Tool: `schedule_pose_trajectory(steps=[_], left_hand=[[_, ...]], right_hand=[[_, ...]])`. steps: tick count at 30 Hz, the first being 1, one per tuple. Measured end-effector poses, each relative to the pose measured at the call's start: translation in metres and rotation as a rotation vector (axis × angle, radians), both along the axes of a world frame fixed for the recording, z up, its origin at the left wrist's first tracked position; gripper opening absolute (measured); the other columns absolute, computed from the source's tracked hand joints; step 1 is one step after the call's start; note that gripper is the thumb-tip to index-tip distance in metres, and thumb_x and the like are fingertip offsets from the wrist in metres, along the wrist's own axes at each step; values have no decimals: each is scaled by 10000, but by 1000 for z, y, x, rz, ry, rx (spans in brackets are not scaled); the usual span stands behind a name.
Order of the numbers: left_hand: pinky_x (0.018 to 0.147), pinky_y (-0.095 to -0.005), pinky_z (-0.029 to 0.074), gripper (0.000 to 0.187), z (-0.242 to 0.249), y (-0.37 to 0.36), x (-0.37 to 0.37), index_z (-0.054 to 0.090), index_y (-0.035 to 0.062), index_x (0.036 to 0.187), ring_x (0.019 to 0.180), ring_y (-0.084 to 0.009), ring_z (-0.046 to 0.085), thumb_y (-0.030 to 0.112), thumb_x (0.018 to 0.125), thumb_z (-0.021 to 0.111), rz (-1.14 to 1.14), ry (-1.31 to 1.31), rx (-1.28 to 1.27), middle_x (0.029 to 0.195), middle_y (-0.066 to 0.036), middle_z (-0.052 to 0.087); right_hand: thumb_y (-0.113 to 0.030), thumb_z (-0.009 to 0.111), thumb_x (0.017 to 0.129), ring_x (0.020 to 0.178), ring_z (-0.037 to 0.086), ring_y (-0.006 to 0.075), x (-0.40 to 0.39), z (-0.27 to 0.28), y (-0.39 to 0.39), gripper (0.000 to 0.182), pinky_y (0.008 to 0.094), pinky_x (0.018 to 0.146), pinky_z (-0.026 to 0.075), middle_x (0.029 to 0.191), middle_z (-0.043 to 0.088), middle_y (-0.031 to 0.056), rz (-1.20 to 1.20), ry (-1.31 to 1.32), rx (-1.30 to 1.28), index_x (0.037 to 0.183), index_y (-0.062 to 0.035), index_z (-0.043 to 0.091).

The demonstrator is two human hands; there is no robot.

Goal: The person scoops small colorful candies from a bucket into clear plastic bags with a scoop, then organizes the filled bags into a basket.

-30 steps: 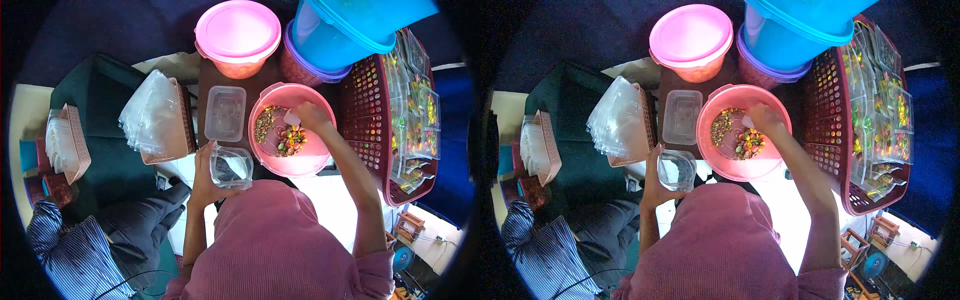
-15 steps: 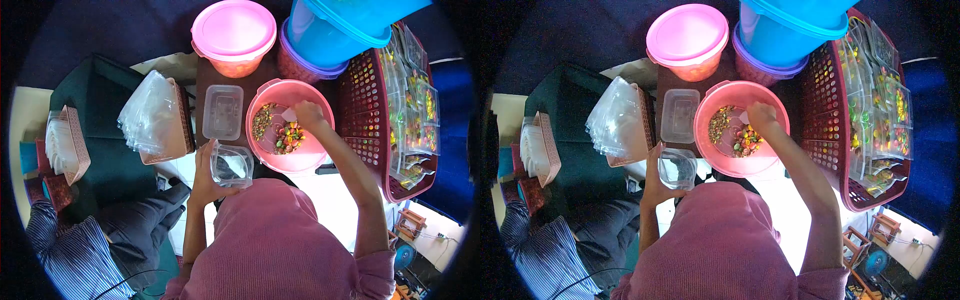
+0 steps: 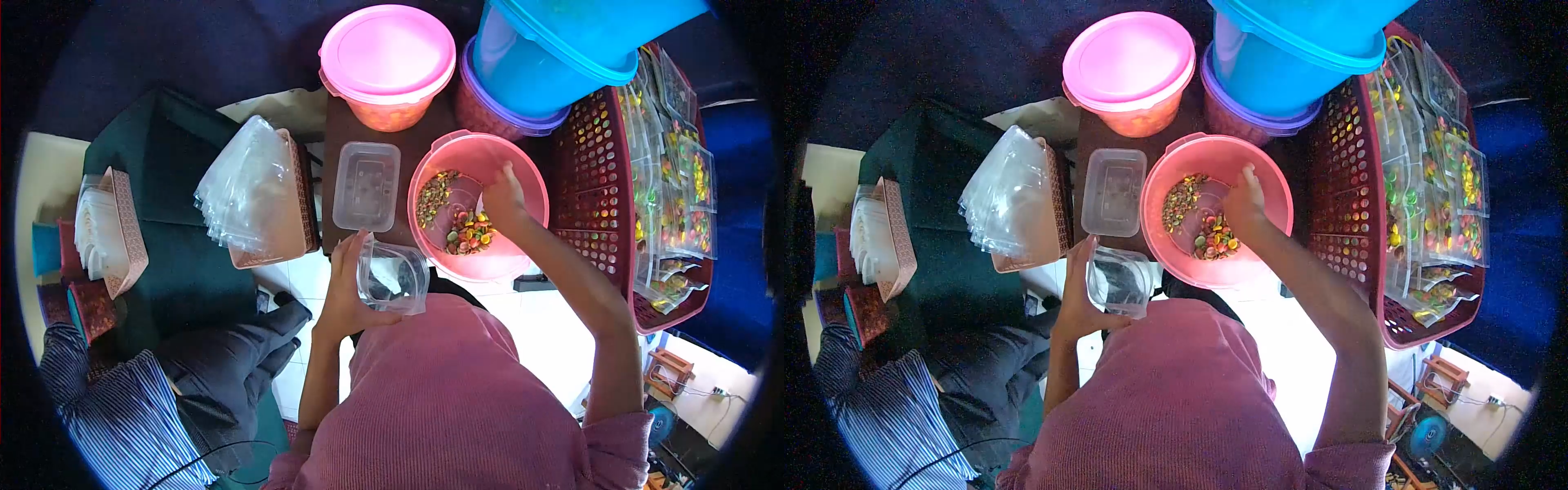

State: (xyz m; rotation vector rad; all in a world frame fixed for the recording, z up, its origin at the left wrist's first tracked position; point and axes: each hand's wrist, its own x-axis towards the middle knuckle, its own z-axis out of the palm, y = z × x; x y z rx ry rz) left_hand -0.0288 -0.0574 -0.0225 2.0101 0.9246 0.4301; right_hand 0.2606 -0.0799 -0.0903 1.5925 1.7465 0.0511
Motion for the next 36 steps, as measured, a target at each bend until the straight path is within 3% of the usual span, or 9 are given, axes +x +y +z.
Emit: schedule_pose_trajectory(steps=[10,13,17,23,26,28,31,35,36], left_hand=[[967,-408,264,1140,2,3,7,211,46,1280,1160,-358,271,221,326,809,-45,-3,-3,1218,-192,295],[967,-409,263,1134,4,1,9,210,44,1282,1161,-359,270,224,337,811,-29,32,9,1219,-193,290],[956,-410,275,1140,5,1,11,194,38,1288,1152,-360,283,219,347,811,-31,19,35,1213,-199,283],[945,-414,285,1157,8,3,14,179,43,1297,1141,-372,294,224,346,813,-39,29,60,1215,-207,281],[942,-414,288,1157,11,6,18,176,53,1301,1140,-375,293,221,349,812,-44,31,16,1218,-212,277],[952,-418,276,1152,12,7,20,177,58,1302,1143,-373,292,220,353,809,-66,22,44,1222,-209,276],[976,-433,238,1139,14,9,25,180,65,1301,1150,-366,286,222,361,803,-102,15,68,1226,-200,284],[1012,-463,149,1116,13,10,31,195,65,1296,1156,-355,280,240,367,789,-144,-17,79,1216,-180,316],[1012,-463,149,1116,14,10,33,195,65,1296,1156,-355,280,240,367,789,-150,-15,83,1216,-180,316]], right_hand=[[-219,506,737,996,475,236,10,-44,5,181,452,982,137,766,626,31,342,188,159,750,-137,667],[-204,525,705,1074,431,193,10,-68,9,156,451,1003,132,908,607,6,310,394,117,745,-157,667],[-174,447,766,1011,470,199,3,-58,10,225,398,979,175,807,619,25,330,338,138,774,-131,668],[-218,455,761,992,496,189,5,-56,23,232,390,982,180,931,607,53,80,378,-130,822,-128,661],[-236,505,738,957,518,163,12,-56,26,180,495,929,234,839,610,34,53,435,-66,803,-158,653],[-207,542,712,867,563,213,9,1,30,190,459,869,335,849,613,79,-62,512,-226,855,-131,642],[-159,594,639,778,581,261,18,17,32,255,387,763,427,856,614,112,-278,543,-449,884,-104,636],[-219,526,729,882,545,230,34,-15,35,231,365,783,396,931,599,106,-121,519,-746,890,-90,630],[-163,572,638,798,556,233,39,-14,32,282,354,720,420,878,609,120,-200,720,-695,903,-84,629]])
